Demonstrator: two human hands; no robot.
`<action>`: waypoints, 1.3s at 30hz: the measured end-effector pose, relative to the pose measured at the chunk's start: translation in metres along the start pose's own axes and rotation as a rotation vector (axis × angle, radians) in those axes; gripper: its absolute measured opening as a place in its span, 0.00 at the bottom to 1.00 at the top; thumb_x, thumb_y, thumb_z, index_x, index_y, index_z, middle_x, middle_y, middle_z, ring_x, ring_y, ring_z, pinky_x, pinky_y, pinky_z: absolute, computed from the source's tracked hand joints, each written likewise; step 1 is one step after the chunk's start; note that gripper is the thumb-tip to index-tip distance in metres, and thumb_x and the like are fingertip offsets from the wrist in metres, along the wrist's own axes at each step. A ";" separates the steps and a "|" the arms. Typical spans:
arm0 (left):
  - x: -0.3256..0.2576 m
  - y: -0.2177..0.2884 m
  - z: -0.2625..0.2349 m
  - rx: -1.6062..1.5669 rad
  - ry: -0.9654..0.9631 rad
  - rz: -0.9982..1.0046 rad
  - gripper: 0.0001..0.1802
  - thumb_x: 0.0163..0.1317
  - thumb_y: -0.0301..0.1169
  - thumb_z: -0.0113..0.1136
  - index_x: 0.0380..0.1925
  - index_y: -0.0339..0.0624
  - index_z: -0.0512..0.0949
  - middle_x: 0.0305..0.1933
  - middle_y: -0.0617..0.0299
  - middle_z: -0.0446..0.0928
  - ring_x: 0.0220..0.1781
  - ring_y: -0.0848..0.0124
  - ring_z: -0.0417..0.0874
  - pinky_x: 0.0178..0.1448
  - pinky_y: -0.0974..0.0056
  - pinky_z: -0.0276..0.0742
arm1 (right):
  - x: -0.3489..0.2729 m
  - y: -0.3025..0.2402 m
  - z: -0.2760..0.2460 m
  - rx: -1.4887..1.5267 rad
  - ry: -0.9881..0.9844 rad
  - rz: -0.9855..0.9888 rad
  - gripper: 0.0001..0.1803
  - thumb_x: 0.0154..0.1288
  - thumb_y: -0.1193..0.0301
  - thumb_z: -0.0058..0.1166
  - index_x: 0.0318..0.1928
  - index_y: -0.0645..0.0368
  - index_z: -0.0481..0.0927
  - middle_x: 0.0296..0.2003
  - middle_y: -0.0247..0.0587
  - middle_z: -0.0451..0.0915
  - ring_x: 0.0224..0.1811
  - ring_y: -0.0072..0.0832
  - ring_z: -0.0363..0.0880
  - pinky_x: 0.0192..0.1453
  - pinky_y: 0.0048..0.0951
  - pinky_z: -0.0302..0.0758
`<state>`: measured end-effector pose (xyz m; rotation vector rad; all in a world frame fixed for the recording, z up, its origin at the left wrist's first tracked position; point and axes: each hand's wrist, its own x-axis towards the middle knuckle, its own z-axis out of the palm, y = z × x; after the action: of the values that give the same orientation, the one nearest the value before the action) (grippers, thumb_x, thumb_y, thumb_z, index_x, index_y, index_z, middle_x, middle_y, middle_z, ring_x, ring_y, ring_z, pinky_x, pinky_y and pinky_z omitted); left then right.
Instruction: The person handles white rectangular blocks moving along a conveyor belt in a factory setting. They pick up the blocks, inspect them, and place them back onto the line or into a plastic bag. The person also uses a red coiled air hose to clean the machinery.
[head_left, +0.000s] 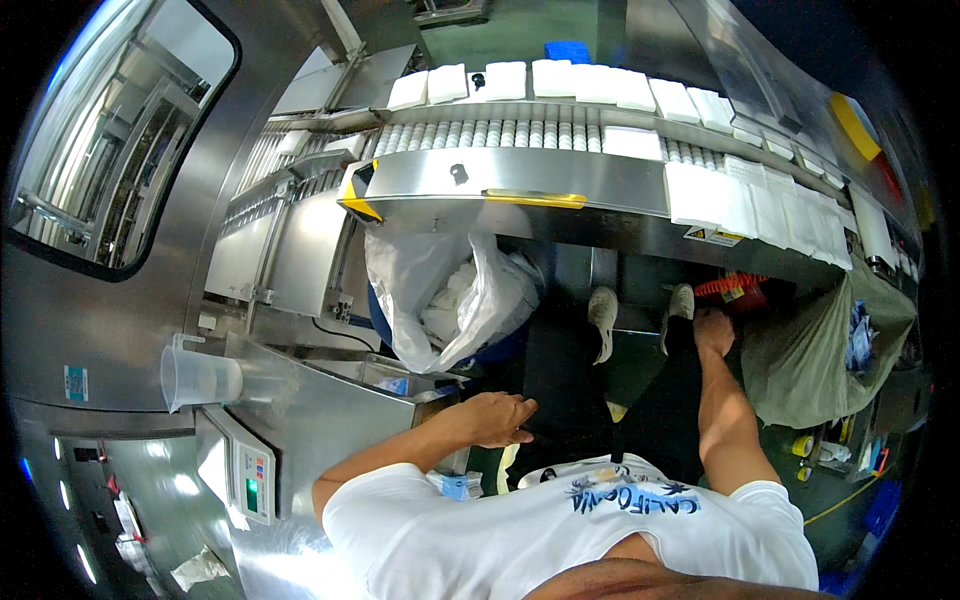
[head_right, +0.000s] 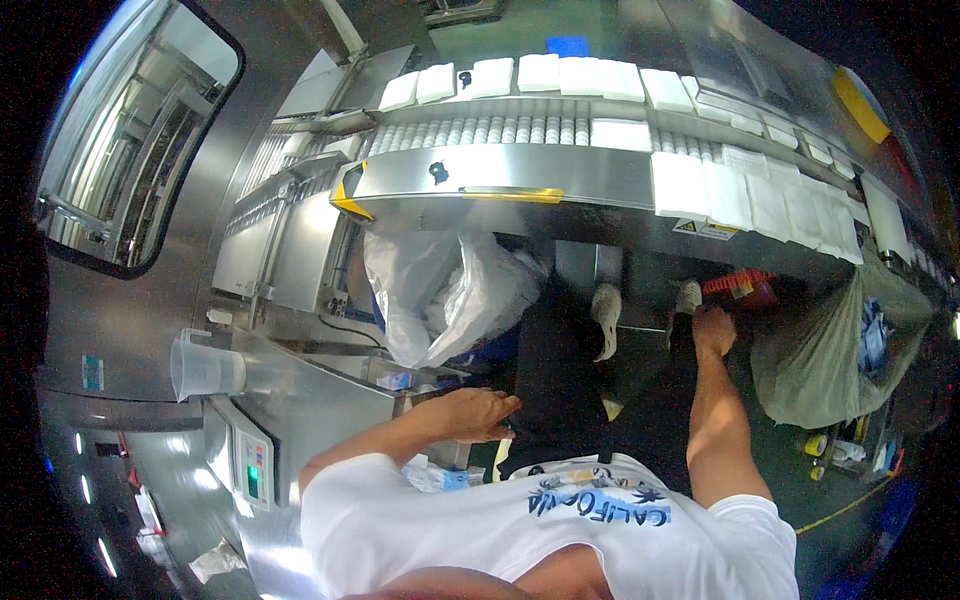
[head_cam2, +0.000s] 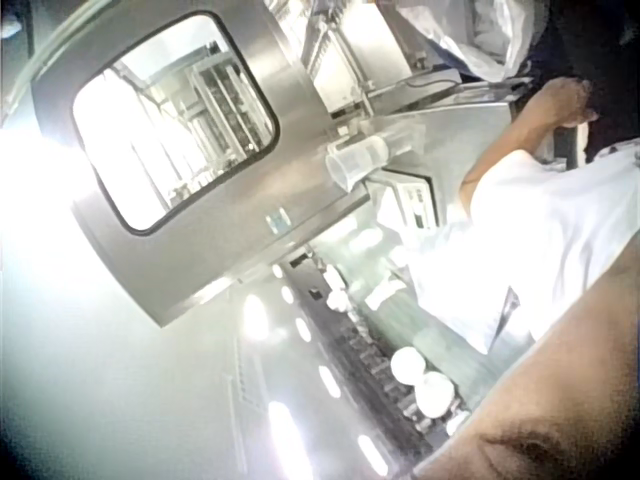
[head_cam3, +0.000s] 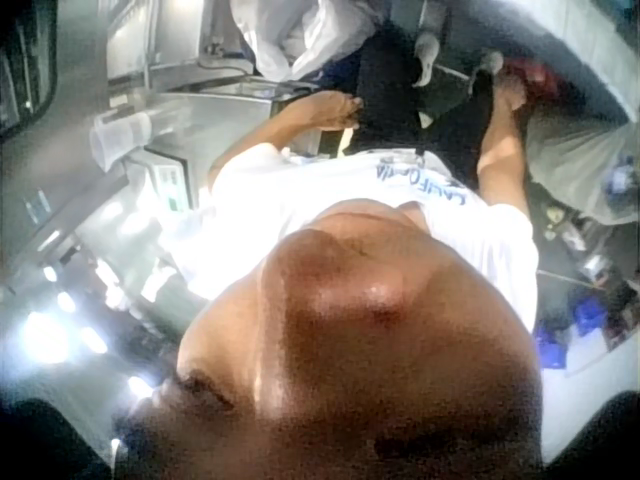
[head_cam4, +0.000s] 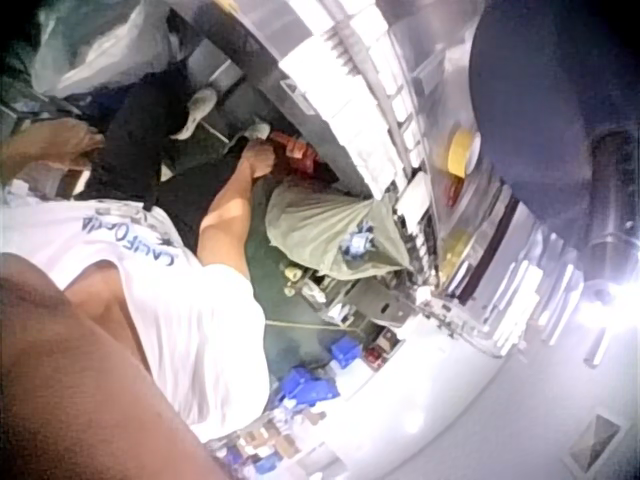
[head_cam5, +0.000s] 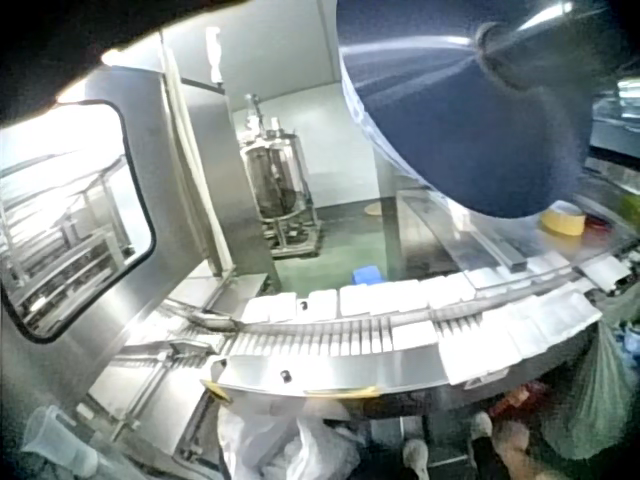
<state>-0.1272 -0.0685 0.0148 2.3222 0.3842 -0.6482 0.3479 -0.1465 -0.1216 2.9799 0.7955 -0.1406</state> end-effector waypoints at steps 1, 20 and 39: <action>0.000 0.000 -0.001 -0.021 0.001 0.000 0.33 0.72 0.50 0.62 0.63 0.31 0.72 0.48 0.40 0.82 0.53 0.43 0.85 0.58 0.45 0.80 | 0.000 0.000 0.001 -0.001 0.016 -0.029 0.25 0.75 0.51 0.50 0.42 0.59 0.91 0.45 0.51 0.90 0.49 0.48 0.90 0.53 0.47 0.86; -0.005 0.011 -0.017 -0.048 -0.044 -0.068 0.35 0.73 0.51 0.60 0.67 0.35 0.70 0.55 0.40 0.82 0.57 0.41 0.84 0.62 0.43 0.80 | 0.005 0.001 -0.004 0.065 -0.128 0.041 0.23 0.75 0.54 0.48 0.46 0.57 0.90 0.48 0.53 0.89 0.50 0.49 0.90 0.54 0.48 0.85; 0.000 0.021 -0.029 -0.081 -0.140 -0.183 0.36 0.72 0.51 0.62 0.68 0.35 0.72 0.62 0.40 0.82 0.63 0.46 0.84 0.64 0.50 0.81 | 0.005 0.007 -0.004 0.035 -0.092 -0.039 0.26 0.77 0.54 0.45 0.51 0.59 0.89 0.50 0.49 0.89 0.56 0.45 0.86 0.60 0.43 0.80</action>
<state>-0.1084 -0.0637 0.0443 2.1668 0.5519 -0.8622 0.3563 -0.1497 -0.1185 2.9662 0.8498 -0.2944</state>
